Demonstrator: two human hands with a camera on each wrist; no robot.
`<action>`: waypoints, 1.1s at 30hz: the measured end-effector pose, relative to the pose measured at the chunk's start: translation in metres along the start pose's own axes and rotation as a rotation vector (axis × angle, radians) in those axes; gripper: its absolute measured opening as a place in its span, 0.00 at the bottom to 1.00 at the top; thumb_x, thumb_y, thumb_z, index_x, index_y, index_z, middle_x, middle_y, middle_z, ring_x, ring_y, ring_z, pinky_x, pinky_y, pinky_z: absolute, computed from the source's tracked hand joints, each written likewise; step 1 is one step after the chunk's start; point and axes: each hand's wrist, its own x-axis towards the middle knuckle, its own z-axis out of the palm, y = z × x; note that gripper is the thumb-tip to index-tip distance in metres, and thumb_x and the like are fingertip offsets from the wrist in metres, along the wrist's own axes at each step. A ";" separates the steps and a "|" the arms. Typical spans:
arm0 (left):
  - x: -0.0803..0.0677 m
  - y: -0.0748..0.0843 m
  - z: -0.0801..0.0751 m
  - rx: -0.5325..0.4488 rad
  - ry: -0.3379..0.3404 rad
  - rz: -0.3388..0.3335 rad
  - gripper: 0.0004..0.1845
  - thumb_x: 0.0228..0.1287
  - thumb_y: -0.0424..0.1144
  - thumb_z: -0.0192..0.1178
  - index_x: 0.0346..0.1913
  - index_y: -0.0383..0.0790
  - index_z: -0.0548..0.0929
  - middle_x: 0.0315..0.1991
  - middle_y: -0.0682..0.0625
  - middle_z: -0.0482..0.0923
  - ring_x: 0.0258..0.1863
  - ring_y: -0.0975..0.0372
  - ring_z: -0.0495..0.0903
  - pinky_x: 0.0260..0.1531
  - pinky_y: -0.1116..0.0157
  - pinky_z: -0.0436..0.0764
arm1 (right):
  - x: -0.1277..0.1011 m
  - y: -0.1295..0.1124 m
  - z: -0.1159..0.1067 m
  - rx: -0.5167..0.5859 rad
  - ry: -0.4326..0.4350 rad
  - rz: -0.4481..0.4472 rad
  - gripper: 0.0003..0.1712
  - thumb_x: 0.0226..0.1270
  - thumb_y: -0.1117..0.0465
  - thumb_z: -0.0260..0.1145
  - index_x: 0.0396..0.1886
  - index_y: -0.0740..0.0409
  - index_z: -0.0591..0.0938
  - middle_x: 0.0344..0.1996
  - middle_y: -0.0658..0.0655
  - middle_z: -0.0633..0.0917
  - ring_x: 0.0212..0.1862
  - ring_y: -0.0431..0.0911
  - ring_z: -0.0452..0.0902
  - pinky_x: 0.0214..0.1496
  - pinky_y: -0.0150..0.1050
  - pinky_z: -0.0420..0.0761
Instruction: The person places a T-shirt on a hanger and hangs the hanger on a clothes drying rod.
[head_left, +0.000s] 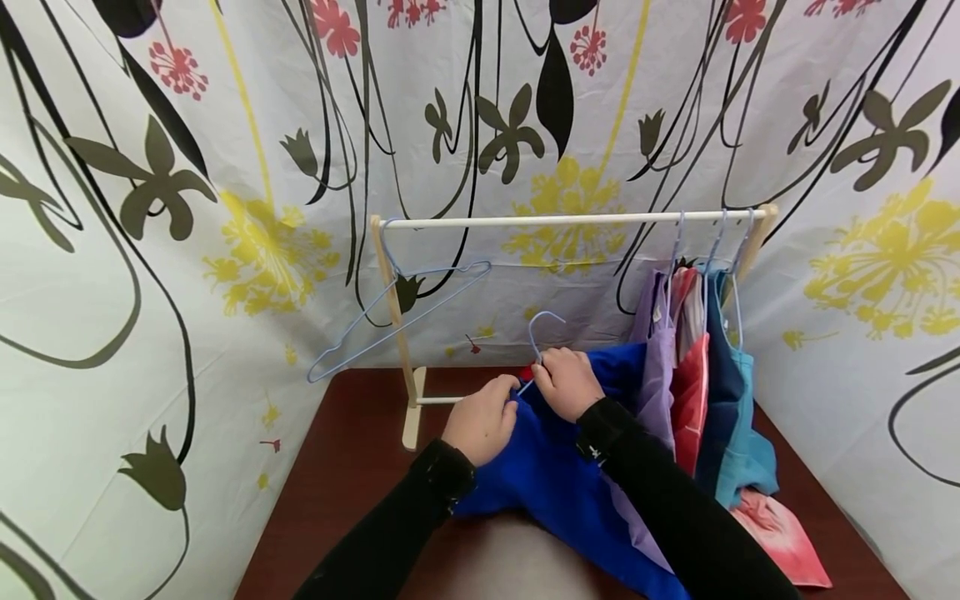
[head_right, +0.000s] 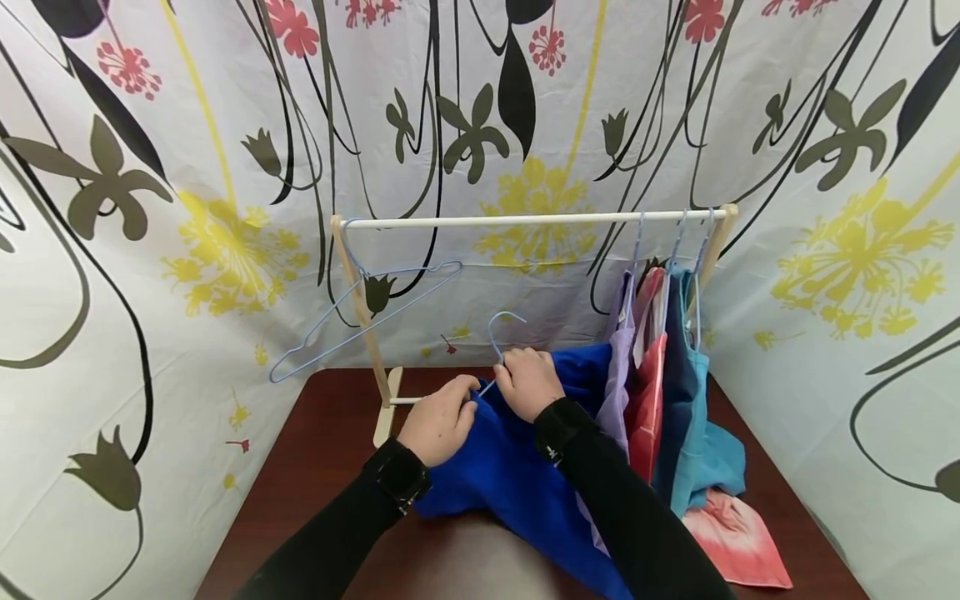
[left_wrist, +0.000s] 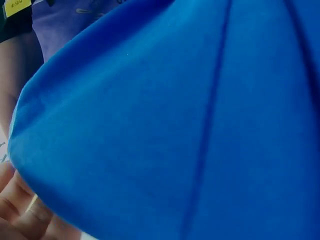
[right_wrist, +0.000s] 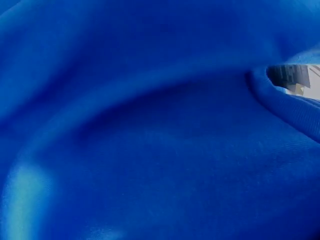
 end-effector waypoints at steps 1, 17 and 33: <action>-0.001 -0.001 0.000 -0.024 -0.002 -0.012 0.15 0.77 0.41 0.54 0.62 0.45 0.75 0.47 0.52 0.80 0.29 0.63 0.78 0.31 0.64 0.79 | 0.000 0.001 0.000 0.005 0.005 0.000 0.19 0.79 0.56 0.55 0.22 0.47 0.72 0.22 0.47 0.71 0.37 0.50 0.74 0.54 0.59 0.69; -0.023 -0.028 0.017 -0.088 -0.096 -0.197 0.15 0.80 0.52 0.50 0.46 0.46 0.79 0.37 0.52 0.81 0.35 0.59 0.81 0.37 0.58 0.79 | -0.001 0.007 0.001 0.107 0.093 0.060 0.17 0.77 0.59 0.57 0.23 0.50 0.72 0.24 0.50 0.73 0.36 0.52 0.73 0.54 0.58 0.69; -0.049 -0.042 0.009 -0.253 -0.003 -0.202 0.17 0.82 0.52 0.44 0.33 0.49 0.70 0.21 0.54 0.64 0.20 0.63 0.66 0.25 0.65 0.67 | -0.011 0.064 -0.014 -0.013 0.195 0.152 0.16 0.65 0.68 0.54 0.42 0.59 0.88 0.46 0.62 0.85 0.57 0.61 0.74 0.62 0.64 0.62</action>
